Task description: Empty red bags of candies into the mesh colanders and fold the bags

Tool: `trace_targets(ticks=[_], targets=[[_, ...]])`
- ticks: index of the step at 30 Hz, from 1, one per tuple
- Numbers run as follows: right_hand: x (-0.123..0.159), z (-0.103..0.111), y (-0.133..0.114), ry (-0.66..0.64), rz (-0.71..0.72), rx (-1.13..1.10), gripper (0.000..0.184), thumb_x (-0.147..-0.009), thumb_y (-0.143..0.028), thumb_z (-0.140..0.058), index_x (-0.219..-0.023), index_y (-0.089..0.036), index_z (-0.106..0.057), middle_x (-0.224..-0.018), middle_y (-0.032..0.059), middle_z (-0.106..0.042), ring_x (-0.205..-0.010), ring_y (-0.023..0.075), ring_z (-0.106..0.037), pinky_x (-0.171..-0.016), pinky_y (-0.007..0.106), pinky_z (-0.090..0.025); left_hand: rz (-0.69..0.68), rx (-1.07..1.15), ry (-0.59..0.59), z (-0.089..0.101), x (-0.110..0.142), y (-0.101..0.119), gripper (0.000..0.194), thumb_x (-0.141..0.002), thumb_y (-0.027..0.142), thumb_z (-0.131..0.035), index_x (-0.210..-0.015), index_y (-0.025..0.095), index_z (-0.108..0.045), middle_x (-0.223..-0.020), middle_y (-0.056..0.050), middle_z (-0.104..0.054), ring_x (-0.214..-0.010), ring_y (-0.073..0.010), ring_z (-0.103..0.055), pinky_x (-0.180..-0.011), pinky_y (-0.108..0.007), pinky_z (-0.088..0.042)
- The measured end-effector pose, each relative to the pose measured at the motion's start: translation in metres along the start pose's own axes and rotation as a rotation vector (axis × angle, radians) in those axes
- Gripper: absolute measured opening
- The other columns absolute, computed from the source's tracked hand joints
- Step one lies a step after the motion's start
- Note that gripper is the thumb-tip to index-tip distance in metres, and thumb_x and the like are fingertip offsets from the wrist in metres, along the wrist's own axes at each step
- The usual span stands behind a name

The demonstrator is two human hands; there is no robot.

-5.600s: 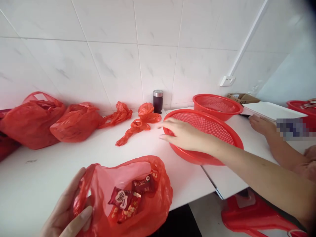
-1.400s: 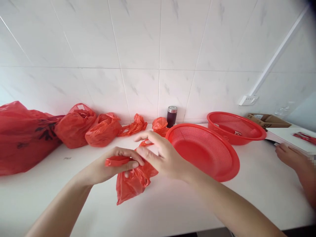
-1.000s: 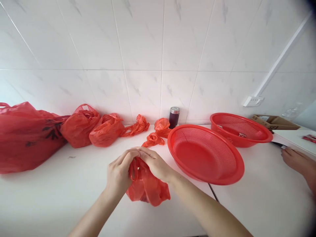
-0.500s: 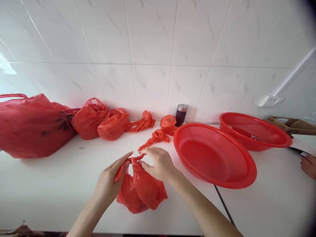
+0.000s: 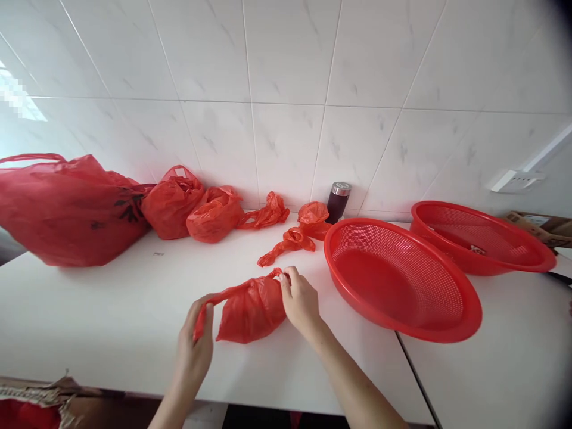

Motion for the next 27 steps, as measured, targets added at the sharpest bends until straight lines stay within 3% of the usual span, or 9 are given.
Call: trace_targets(ticks=[4, 7, 11, 15, 20, 27], targets=[[0.000, -0.022, -0.017, -0.019, 0.050, 0.037, 0.019, -0.094, -0.034, -0.042, -0.106, -0.023, -0.050, -0.094, 0.0072, -0.065, -0.086, 0.0245, -0.060, -0.068, 0.031, -0.041, -0.018, -0.090, -0.043, -0.042, -0.013, -0.001, 0.031, -0.095, 0.044, -0.029, -0.094, 0.025, -0.054, -0.099, -0.003, -0.066, -0.085, -0.0185, -0.061, -0.073, -0.028, -0.047], [-0.002, -0.034, -0.004, -0.046, 0.032, 0.023, 0.015, -0.084, -0.021, -0.051, -0.099, -0.023, -0.050, -0.089, 0.0058, -0.065, -0.083, 0.0241, -0.060, -0.068, 0.030, -0.041, -0.014, -0.194, -0.125, -0.056, -0.020, -0.009, 0.023, -0.094, 0.032, -0.032, -0.092, 0.027, -0.055, -0.085, 0.000, -0.066, -0.066, -0.0164, -0.057, -0.059, -0.026, -0.041], [-0.009, -0.033, 0.025, -0.043, -0.074, -0.021, 0.017, -0.081, -0.013, -0.044, -0.093, -0.025, -0.045, -0.076, -0.0010, -0.063, -0.066, 0.0186, -0.059, -0.058, 0.025, -0.037, 0.009, -0.335, -0.189, -0.053, -0.033, -0.018, 0.027, -0.089, 0.020, -0.038, -0.105, 0.030, -0.057, -0.081, -0.001, -0.068, -0.066, -0.0186, -0.058, -0.058, -0.026, -0.037], [-0.022, -0.029, 0.046, -0.040, -0.155, -0.045, 0.008, -0.082, -0.020, -0.043, -0.087, -0.026, -0.039, -0.073, -0.0040, -0.062, -0.062, 0.0157, -0.058, -0.052, 0.021, -0.036, 0.038, -0.463, -0.237, -0.051, -0.053, -0.020, 0.028, -0.093, 0.031, -0.036, -0.104, 0.030, -0.061, -0.079, -0.003, -0.068, -0.068, -0.0209, -0.059, -0.057, -0.028, -0.039], [-0.035, -0.039, 0.061, -0.030, -0.213, 0.061, 0.008, -0.083, -0.021, -0.046, -0.086, -0.026, -0.041, -0.070, -0.0043, -0.062, -0.060, 0.0161, -0.056, -0.050, 0.022, -0.031, 0.056, -0.595, -0.321, -0.059, -0.078, -0.024, 0.034, -0.093, 0.045, -0.045, -0.108, 0.020, -0.062, -0.090, -0.004, -0.067, -0.072, -0.0162, -0.061, -0.068, -0.034, -0.049], [-0.040, -0.056, 0.063, -0.021, -0.153, 0.253, 0.011, -0.084, -0.019, -0.052, -0.093, -0.024, -0.048, -0.074, -0.0004, -0.064, -0.066, 0.0166, -0.057, -0.054, 0.026, -0.024, -0.067, -0.735, -0.201, -0.065, -0.085, -0.032, 0.028, -0.092, 0.030, -0.052, -0.118, 0.022, -0.059, -0.103, -0.005, -0.063, -0.095, -0.0214, -0.059, -0.085, -0.043, -0.047]])
Point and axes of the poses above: each hand's wrist, its own x-axis away from the middle knuckle, its own z-axis out of the back of the hand, y = z × x, the point moved 4 cm from there along -x, towards the middle knuckle
